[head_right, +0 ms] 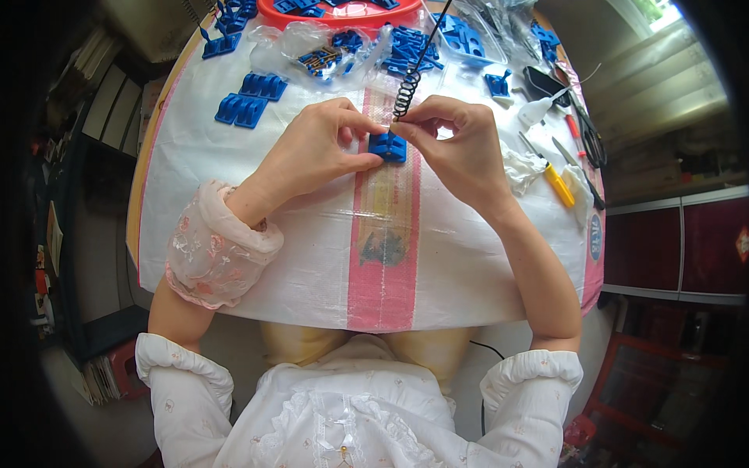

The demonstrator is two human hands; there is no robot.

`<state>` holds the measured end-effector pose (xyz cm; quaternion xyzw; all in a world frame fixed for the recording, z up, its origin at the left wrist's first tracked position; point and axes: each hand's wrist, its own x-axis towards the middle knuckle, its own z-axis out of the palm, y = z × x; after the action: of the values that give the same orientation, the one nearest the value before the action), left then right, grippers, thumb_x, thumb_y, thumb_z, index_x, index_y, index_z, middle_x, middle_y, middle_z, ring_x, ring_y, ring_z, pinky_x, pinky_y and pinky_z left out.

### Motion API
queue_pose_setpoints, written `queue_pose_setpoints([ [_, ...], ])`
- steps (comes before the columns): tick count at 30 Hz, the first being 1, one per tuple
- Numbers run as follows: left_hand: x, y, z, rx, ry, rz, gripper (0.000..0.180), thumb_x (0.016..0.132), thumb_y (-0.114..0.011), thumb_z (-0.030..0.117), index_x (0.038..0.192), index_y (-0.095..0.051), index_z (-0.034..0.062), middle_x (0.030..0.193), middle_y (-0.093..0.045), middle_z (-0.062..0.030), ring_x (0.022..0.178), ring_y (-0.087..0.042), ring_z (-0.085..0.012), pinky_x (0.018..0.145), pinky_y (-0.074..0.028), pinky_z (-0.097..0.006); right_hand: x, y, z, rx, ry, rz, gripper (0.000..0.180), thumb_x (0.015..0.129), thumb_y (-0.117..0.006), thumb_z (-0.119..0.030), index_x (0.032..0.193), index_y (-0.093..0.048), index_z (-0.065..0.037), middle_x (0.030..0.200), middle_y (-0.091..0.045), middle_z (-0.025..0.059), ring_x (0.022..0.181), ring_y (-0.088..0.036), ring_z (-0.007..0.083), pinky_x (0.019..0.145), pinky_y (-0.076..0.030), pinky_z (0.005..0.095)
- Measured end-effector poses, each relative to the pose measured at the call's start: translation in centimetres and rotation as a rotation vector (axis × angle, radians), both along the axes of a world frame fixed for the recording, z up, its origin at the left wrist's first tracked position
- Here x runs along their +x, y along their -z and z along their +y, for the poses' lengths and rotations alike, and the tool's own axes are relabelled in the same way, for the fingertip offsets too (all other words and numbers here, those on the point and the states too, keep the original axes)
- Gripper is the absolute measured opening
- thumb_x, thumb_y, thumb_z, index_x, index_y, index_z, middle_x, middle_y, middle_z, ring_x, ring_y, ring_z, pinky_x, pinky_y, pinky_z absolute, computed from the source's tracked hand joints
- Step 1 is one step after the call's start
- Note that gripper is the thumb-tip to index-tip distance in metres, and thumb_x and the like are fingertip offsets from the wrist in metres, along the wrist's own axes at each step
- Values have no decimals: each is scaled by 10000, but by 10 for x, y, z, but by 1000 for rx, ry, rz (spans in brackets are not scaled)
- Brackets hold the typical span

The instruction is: Assembling small blue plastic housings with springs and white components.

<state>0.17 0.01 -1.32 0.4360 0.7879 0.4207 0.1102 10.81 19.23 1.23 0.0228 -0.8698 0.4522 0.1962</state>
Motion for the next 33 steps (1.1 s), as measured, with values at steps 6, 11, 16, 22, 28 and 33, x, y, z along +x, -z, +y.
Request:
queue_pose_setpoints([
  [6,-3,7,1,57,51,51,325,766,-880,213,1062,-804,102,829,-663,-51,710,-572,-140,662,-492,-277,1,3,3,39,-8,12,60,861,-778,-32,900,-772,14,824,-755,64,753,-688,83,702,-533,227],
  [11,-1,18,6,204,6,-56,261,818,-856,224,1045,-815,102,818,-665,-21,652,-489,-85,588,-428,-237,0,4,1,62,-4,42,71,876,-776,-53,918,-777,4,832,-759,52,767,-694,79,724,-542,224],
  [16,1,23,12,276,-21,-77,197,832,-850,230,969,-829,90,788,-671,-16,637,-451,-81,563,-385,-242,-1,3,3,106,1,37,77,884,-776,-67,934,-785,-9,850,-764,45,781,-700,77,747,-548,219],
  [22,1,25,15,259,-60,-108,221,839,-847,266,957,-830,81,794,-703,-17,657,-488,-81,569,-402,-245,0,5,2,81,19,30,101,884,-782,-77,967,-794,-20,876,-772,51,796,-707,81,776,-558,217],
  [28,0,27,16,247,-59,-78,227,838,-849,290,942,-832,89,807,-725,-26,670,-518,-90,577,-423,-247,1,7,2,97,23,43,115,881,-787,-78,982,-796,-23,886,-774,55,803,-711,86,780,-564,221],
  [33,-1,28,15,244,-57,-70,240,839,-848,302,940,-830,85,810,-728,-30,670,-528,-95,590,-437,-250,1,8,1,104,25,56,115,880,-787,-76,981,-796,-21,885,-775,55,799,-713,88,782,-567,223],
])
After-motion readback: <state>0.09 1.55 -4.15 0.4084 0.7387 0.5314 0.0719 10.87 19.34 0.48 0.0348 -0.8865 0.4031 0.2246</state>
